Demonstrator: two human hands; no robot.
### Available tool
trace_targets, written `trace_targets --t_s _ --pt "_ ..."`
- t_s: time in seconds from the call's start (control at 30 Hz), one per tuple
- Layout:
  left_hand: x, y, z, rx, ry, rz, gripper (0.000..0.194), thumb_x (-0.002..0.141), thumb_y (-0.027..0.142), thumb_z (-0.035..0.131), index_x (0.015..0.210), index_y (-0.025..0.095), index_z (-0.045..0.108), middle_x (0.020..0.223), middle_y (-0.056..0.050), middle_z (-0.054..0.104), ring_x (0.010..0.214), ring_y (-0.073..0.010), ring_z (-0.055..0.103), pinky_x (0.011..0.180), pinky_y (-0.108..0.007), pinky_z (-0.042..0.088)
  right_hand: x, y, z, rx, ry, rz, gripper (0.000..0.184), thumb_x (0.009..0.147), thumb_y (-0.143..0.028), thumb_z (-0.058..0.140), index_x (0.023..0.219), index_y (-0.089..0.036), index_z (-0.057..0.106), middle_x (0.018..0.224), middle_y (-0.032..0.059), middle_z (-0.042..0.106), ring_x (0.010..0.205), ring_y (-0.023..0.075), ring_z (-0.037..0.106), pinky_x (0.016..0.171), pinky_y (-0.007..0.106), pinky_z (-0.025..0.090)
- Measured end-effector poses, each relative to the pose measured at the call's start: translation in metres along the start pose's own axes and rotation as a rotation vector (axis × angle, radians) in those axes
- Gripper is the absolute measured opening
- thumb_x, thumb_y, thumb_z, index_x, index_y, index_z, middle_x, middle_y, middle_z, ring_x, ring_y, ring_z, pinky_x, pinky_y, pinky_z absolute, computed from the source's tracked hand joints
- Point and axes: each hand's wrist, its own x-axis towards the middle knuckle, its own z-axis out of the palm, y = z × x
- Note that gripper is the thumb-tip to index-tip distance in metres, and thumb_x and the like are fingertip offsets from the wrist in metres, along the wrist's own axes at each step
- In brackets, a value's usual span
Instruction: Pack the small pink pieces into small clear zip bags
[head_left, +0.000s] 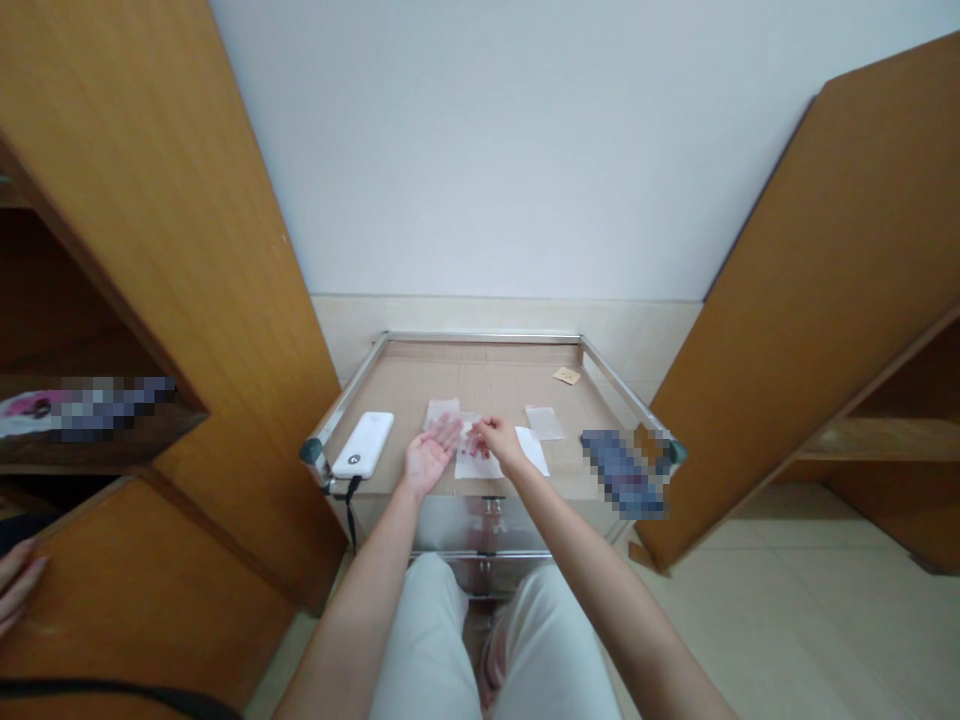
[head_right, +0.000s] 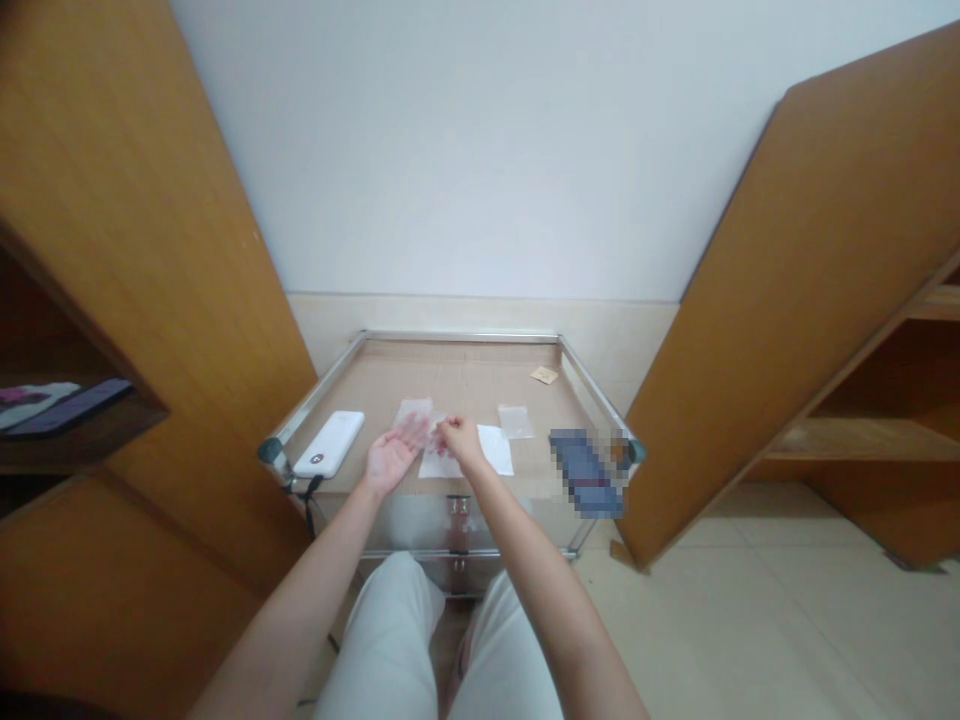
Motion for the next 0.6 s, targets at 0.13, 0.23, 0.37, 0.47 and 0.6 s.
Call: trace_targets --t_s 0.13,0.23,0.37,0.47,0.6 --pt "-0.002 0.001 0.004 -0.003 0.012 -0.012 0.038 0.073 0.021 0.033 0.104 0.009 0.051 0.099 -0.014 0.060 0.102 -0.0195 0.050 0.087 -0.035 0.037 0.001 -0.001 -0.002 0.037 0.033 0.002 0.007 0.060 -0.019 0.048 0.057 -0.017 0.043 0.044 -0.0034 0.053 0.030 0.0071 0.043 0.029 0.017 0.025" --pt "-0.003 0.002 0.007 -0.010 0.037 0.006 0.035 0.077 0.028 0.032 0.097 0.010 0.055 0.096 -0.013 0.061 0.098 -0.0199 0.052 0.085 -0.035 0.038 0.000 -0.004 -0.004 0.016 0.068 -0.031 0.006 0.060 -0.017 0.047 0.056 -0.017 0.042 0.042 -0.0053 0.048 0.030 0.0065 0.042 0.030 0.016 0.027" --pt "-0.004 0.003 0.010 0.057 0.055 0.009 0.036 0.077 0.037 0.037 0.088 0.010 0.057 0.088 -0.012 0.063 0.088 -0.0187 0.057 0.080 -0.032 0.041 0.000 -0.010 -0.008 -0.084 0.043 -0.055 0.008 0.061 -0.018 0.048 0.053 -0.016 0.046 0.040 -0.0060 0.043 0.033 0.0049 0.037 0.032 0.016 0.026" --pt "-0.002 0.001 0.009 0.162 0.085 -0.005 0.029 0.076 0.033 0.043 0.083 0.010 0.058 0.081 -0.010 0.064 0.076 -0.0146 0.060 0.073 -0.026 0.044 -0.002 -0.015 -0.012 -0.172 -0.100 -0.029 0.016 0.061 -0.025 0.052 0.049 -0.014 0.048 0.038 -0.0065 0.039 0.034 0.0039 0.032 0.033 0.017 0.023" --pt "0.001 -0.006 0.007 0.312 0.126 0.023 0.011 0.068 0.020 0.056 0.074 0.011 0.059 0.069 -0.004 0.064 0.062 -0.0087 0.058 0.063 -0.019 0.043 -0.005 -0.019 -0.014 -0.258 -0.274 -0.022 0.020 0.059 -0.031 0.056 0.053 -0.012 0.055 0.040 -0.0061 0.040 0.037 0.0032 0.030 0.036 0.017 0.021"
